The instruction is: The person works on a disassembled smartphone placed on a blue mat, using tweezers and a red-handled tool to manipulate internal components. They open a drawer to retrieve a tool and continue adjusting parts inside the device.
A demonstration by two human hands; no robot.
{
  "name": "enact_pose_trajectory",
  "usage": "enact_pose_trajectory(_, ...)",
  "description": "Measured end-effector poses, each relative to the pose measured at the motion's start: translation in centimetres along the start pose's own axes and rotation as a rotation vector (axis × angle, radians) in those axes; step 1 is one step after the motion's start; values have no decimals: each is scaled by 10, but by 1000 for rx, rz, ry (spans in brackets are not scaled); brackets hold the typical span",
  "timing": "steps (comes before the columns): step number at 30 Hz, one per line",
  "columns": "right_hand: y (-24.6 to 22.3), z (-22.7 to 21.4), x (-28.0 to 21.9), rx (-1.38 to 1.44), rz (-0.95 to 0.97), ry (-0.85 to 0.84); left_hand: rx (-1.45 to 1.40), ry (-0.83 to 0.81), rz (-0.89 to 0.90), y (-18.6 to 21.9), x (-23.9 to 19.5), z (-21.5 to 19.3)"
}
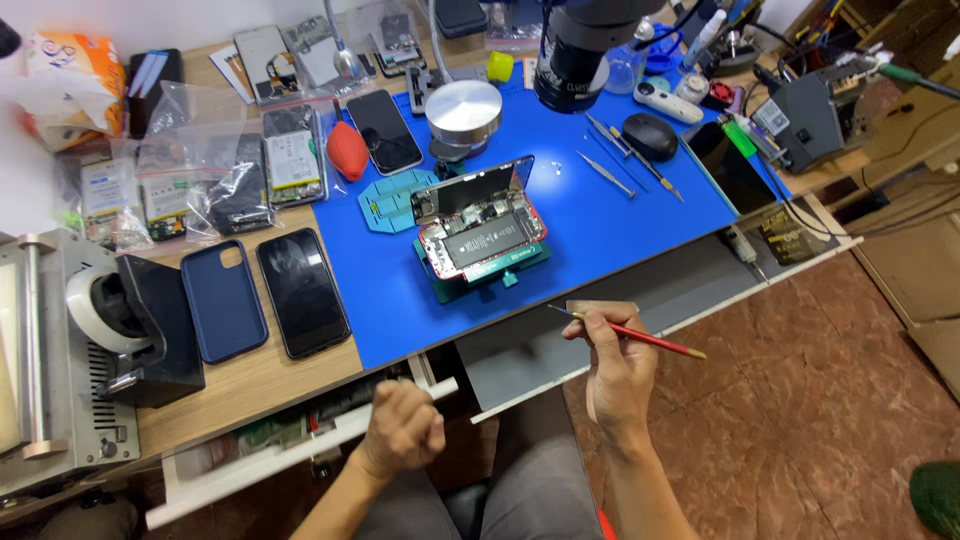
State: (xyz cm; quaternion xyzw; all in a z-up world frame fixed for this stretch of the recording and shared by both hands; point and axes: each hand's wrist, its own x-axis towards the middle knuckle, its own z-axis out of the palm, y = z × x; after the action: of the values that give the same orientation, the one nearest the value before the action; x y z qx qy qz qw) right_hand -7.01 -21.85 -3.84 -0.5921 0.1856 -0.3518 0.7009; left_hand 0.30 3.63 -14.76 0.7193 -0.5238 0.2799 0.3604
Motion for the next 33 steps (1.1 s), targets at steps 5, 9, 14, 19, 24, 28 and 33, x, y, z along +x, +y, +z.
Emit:
enact_pose_trajectory(5, -5, -9, 34, -216, -55, 16, -4, 153, -136, -11, 62, -10)
enact_pose_trajectory(9, -17, 1, 67, -478, -207, -90, -14, 309, -331, -23, 102, -7)
enact_pose_trajectory(14, 7, 30, 70, -589, -374, -287, 10, 398, -509, -47, 119, 4)
enact_pose_trajectory(19, 17, 58, 82, -648, -654, -470, -3, 546, -624, -60, 119, 27)
enact_pose_trajectory(24, 16, 64, 97, -769, -819, -488, -69, 530, -655, -63, 111, 35)
enact_pose_trajectory(28, 26, 67, 100, -765, -850, -500, -78, 507, -693, -56, 112, 33)
enact_pose_trajectory(33, 25, 71, 102, -684, -911, -562, -119, 477, -754, -55, 119, 28)
